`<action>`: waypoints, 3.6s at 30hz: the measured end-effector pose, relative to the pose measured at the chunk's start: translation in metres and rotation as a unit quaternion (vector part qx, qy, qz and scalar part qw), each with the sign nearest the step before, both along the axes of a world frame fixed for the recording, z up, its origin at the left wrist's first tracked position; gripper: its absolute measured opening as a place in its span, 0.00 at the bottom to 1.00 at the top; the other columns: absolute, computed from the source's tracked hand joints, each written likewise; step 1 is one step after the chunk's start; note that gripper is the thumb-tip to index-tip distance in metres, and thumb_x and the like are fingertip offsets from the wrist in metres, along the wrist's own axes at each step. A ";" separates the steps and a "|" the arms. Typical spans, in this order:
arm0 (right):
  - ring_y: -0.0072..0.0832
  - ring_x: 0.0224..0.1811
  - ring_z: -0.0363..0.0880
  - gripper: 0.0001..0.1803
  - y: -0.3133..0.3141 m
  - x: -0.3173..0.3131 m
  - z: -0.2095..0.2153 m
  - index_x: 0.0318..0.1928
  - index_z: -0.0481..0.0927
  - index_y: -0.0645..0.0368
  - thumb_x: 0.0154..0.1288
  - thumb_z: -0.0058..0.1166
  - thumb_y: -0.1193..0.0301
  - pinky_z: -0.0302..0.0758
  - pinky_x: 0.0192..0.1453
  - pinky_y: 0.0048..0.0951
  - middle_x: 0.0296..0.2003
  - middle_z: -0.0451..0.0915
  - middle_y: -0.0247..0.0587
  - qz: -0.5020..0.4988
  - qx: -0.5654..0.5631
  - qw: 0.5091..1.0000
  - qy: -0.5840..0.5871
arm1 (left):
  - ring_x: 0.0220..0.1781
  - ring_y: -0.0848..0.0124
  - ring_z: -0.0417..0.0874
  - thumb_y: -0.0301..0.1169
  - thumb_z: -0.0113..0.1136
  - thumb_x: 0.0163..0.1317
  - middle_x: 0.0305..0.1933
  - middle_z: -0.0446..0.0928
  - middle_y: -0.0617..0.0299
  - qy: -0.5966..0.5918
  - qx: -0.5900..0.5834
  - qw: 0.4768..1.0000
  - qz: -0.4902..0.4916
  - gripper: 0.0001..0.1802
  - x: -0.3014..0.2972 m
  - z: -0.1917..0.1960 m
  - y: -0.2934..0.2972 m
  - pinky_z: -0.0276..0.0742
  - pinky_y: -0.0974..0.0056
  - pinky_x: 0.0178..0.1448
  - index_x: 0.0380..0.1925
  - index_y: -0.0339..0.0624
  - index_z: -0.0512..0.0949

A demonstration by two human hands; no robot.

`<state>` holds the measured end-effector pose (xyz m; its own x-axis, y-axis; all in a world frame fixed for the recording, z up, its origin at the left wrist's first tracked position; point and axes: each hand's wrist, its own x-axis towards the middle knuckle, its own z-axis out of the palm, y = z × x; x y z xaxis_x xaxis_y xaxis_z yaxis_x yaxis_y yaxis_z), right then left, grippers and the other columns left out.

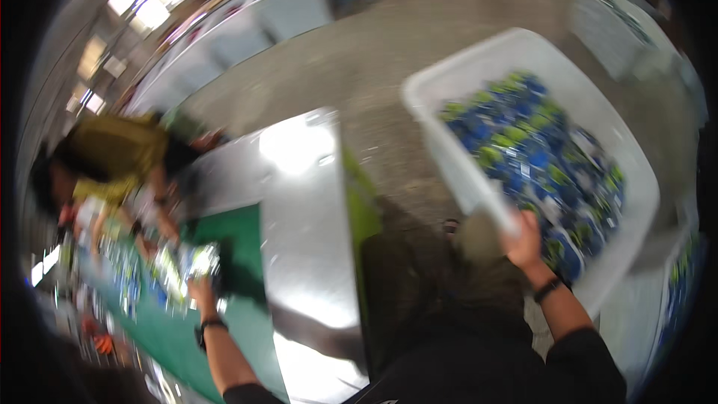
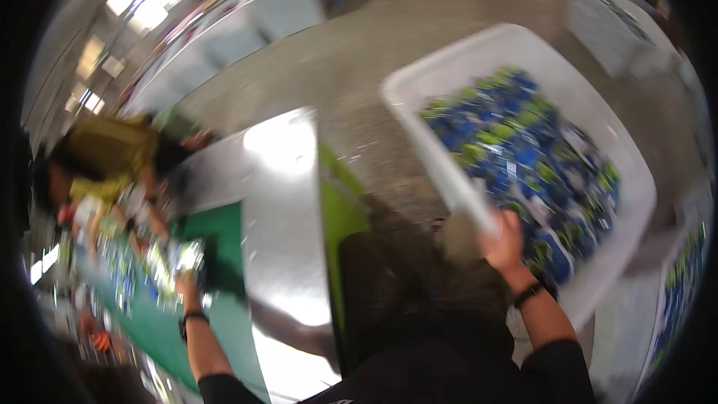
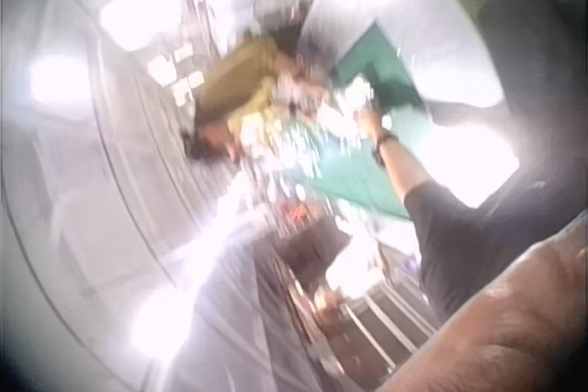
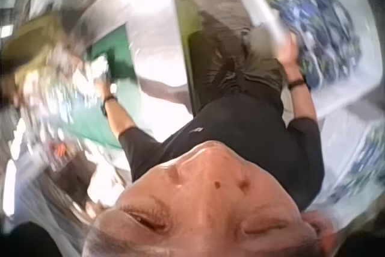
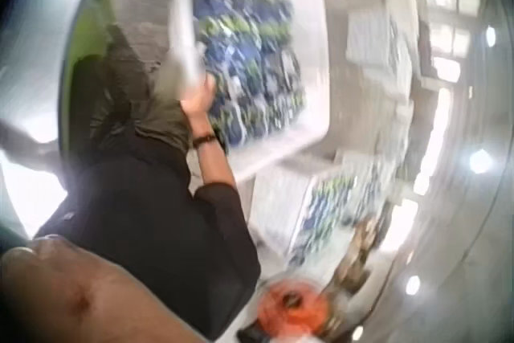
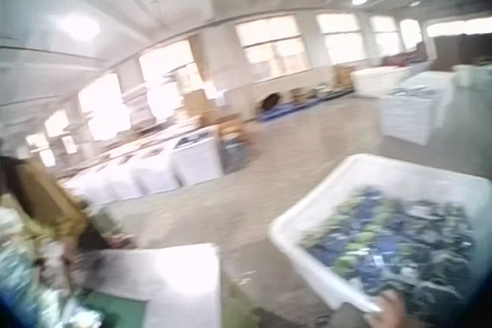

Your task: Sort packaged shoes from a bin onto a conveyor belt in a shoe manufacturing facility.

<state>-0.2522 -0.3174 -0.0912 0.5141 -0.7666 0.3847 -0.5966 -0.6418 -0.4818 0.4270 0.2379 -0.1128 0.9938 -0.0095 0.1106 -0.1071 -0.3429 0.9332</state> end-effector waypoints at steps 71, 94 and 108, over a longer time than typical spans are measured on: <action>0.40 0.71 0.67 0.36 0.153 0.224 0.092 0.74 0.60 0.66 0.69 0.42 0.62 0.63 0.76 0.41 0.68 0.68 0.51 0.340 0.722 0.549 -0.248 | 0.69 0.59 0.77 0.61 0.54 0.71 0.71 0.74 0.54 0.408 -0.673 0.559 -0.261 0.41 -0.423 0.102 -0.211 0.68 0.48 0.76 0.73 0.45 0.66; 0.39 0.71 0.67 0.36 0.095 0.138 0.142 0.59 0.74 0.49 0.48 0.74 0.62 0.60 0.68 0.61 0.64 0.70 0.40 0.505 0.000 0.863 -0.017 | 0.77 0.59 0.66 0.59 0.42 0.75 0.74 0.68 0.60 0.440 -0.499 0.714 -0.217 0.36 -0.470 0.148 -0.281 0.57 0.48 0.81 0.74 0.51 0.64; 0.47 0.68 0.69 0.43 -0.205 0.030 0.188 0.61 0.72 0.55 0.41 0.74 0.66 0.65 0.71 0.51 0.63 0.74 0.47 0.139 -0.220 0.965 0.034 | 0.57 0.58 0.81 0.54 0.44 0.76 0.56 0.80 0.53 0.400 -0.332 0.810 -0.271 0.31 -0.437 0.125 -0.253 0.78 0.52 0.61 0.66 0.44 0.71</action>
<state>-0.2223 -0.5228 0.0968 0.7114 -0.3664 0.5998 -0.3933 -0.9148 -0.0923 -0.0097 -0.0154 0.0120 0.6197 -0.6713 -0.4065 0.6562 0.1591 0.7376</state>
